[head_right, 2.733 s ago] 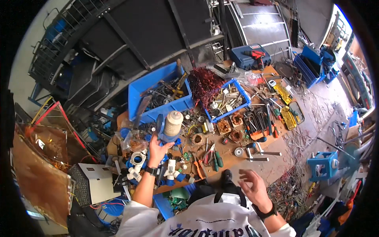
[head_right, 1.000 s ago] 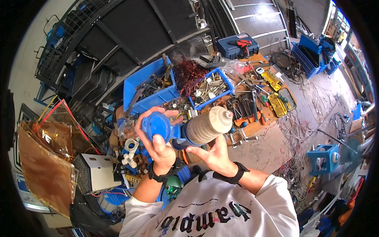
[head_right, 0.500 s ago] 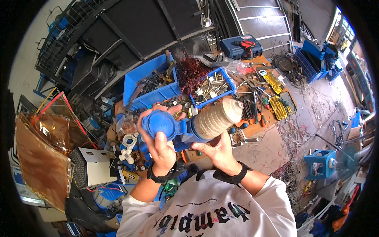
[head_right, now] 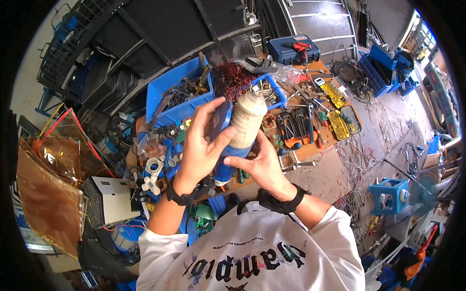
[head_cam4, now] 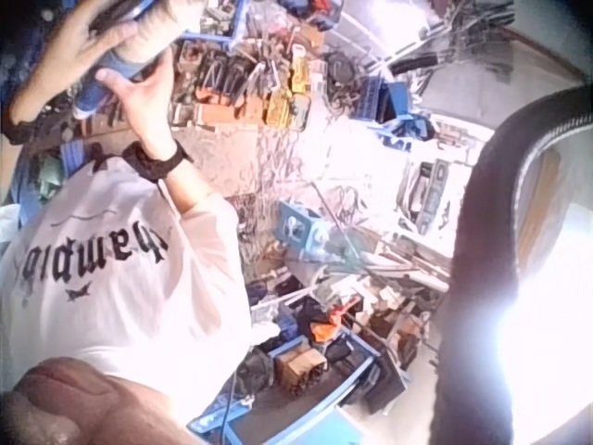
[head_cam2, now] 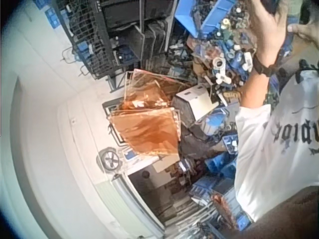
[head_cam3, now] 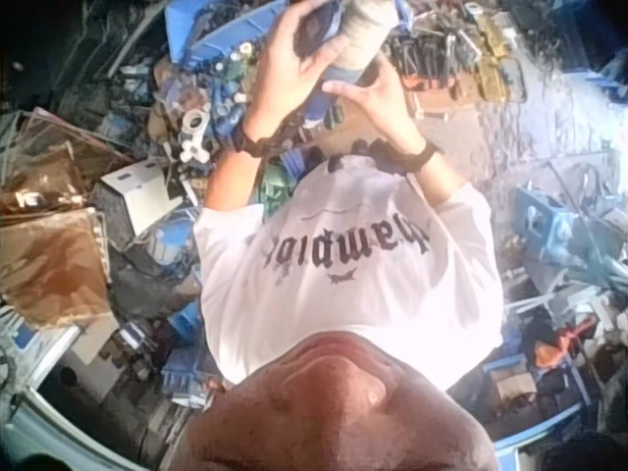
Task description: The person assembles a plumbing fixture by connecting a blue PVC elbow to a white PVC fitting. They then attach a larger blue PVC pipe section to the assembly. Finally, they use a screwdriver to tighten a screw on the blue pipe section to secure the components together.
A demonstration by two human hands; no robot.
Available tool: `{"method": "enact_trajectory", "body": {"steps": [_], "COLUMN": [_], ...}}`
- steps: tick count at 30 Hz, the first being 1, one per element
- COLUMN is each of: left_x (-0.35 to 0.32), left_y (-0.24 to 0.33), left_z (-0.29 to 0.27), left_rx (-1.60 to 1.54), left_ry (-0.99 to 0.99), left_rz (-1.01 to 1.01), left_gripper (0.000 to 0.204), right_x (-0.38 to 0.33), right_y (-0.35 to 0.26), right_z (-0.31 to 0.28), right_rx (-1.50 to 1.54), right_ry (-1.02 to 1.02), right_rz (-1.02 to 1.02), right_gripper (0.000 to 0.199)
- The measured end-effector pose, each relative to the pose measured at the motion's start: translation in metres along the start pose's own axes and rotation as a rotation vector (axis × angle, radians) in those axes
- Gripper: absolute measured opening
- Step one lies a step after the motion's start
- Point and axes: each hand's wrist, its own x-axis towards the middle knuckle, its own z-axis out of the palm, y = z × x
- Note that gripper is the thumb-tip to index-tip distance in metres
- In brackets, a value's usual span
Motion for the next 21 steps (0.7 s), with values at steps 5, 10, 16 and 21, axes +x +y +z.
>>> {"method": "enact_trajectory", "body": {"steps": [5,10,16,21], "left_x": [-0.018,-0.067,-0.103,-0.106], "left_y": [-0.008,-0.026,-0.015,-0.025], "left_z": [-0.025,-0.055,-0.051,-0.035], "left_rx": [-0.348,-0.455,-0.606,-0.266], "left_ry": [0.043,-0.101,0.01,0.157], "left_rz": [-0.264,-0.351,-0.284,-0.064], "left_gripper": [0.059,0.066,0.091,0.1], "right_x": [0.012,0.025,0.035,0.036], "right_y": [-0.015,-0.011,0.007,0.024], "right_z": [-0.013,-0.024,-0.015,0.001], "right_rx": [0.055,0.25,0.635,0.802], "right_ry": [0.075,0.042,-0.047,-0.114], "right_rz": [0.206,0.333,0.54,0.647], "right_gripper": [0.066,0.057,0.058,0.056]}}
